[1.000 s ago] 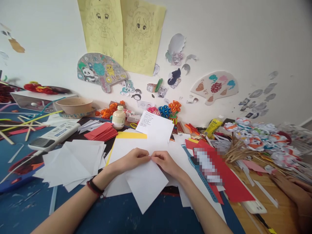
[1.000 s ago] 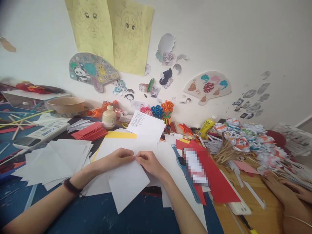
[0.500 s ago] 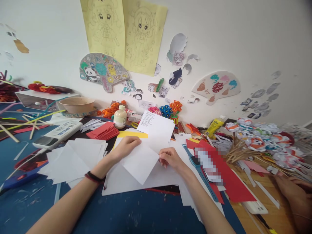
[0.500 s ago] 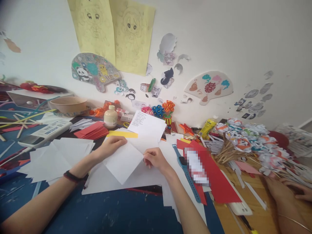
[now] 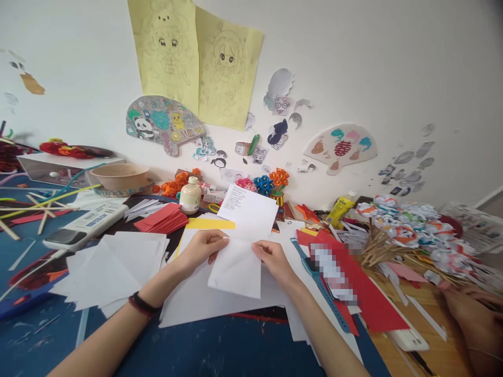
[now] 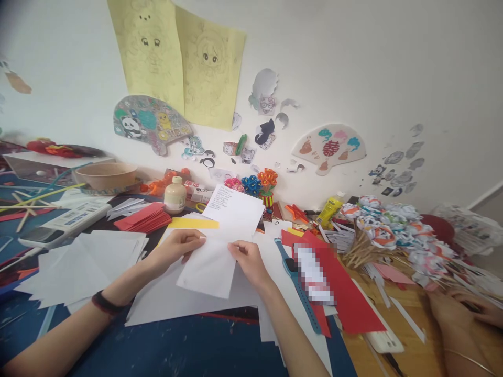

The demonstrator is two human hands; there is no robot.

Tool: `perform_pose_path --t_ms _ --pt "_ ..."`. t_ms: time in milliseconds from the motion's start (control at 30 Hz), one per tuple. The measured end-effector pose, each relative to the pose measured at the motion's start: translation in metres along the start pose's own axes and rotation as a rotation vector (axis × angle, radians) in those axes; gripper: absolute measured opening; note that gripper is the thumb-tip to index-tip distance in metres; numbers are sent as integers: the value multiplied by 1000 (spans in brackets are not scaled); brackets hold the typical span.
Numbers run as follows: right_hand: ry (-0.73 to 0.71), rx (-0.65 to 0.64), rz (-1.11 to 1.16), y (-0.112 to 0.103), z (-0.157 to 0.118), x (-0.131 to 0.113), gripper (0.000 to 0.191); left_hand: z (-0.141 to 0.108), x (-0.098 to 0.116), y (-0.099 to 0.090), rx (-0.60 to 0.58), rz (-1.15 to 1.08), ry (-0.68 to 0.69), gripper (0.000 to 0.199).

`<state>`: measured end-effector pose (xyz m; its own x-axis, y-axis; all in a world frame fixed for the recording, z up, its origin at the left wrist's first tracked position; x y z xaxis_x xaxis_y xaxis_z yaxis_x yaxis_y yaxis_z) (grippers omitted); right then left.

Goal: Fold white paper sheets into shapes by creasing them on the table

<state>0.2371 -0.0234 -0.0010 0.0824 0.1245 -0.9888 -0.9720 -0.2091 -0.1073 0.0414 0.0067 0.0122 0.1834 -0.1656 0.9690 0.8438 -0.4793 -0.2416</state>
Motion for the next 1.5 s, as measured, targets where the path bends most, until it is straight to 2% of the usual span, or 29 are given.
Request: perform_pose_path --t_ms 67,133,233,333,467,600,767,1000,1133,1267,1333,1400,1467,1500 --pt "13 30 4 -4 0 3 39 -2 2 7 -117 1 -33 31" --pt "23 -6 -8 -4 -1 5 38 -5 8 10 -157 71 -10 27" --pt "42 -121 -54 4 -2 5 38 -8 18 19 -145 196 74 21" --pt "29 -191 -100 11 -4 3 38 -9 20 30 -162 220 69 23" --pt "1 -164 -114 9 -4 -1 39 -8 15 31 -126 236 18 22" --pt "6 -164 -148 8 -3 0 38 -10 12 34 -162 260 -13 22" --pt "11 -181 -123 19 -8 -2 34 -14 14 45 -221 256 35 25" --pt "16 -152 -103 24 -10 -1 33 -12 9 48 -188 179 0 21" --pt "-37 -60 -154 7 -5 -3 32 -12 9 44 -217 136 -22 16" --pt "-55 83 -165 -23 0 -4 34 -11 16 28 -246 111 18 20" --pt "-67 163 -133 -36 2 -3 35 -10 18 15 -179 107 32 25" --pt "-72 229 -81 -43 2 -1 36 -9 18 1 -51 110 18 28" --pt "-70 252 -43 -42 2 1 37 -7 15 -4 22 140 2 33" --pt "-69 249 -34 -40 2 2 37 -7 13 -3 19 170 6 36"
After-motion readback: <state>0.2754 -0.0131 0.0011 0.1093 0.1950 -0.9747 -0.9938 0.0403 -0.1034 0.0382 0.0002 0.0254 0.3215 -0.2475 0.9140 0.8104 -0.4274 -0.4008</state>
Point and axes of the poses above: each hand's wrist, its own z-axis towards the middle knuckle, its own y-axis out of the palm, x = y × z, the point moved 5 cm from there along z, towards the middle knuckle, and after that the axes turned 4 degrees about -x, right-handed, at the moved point
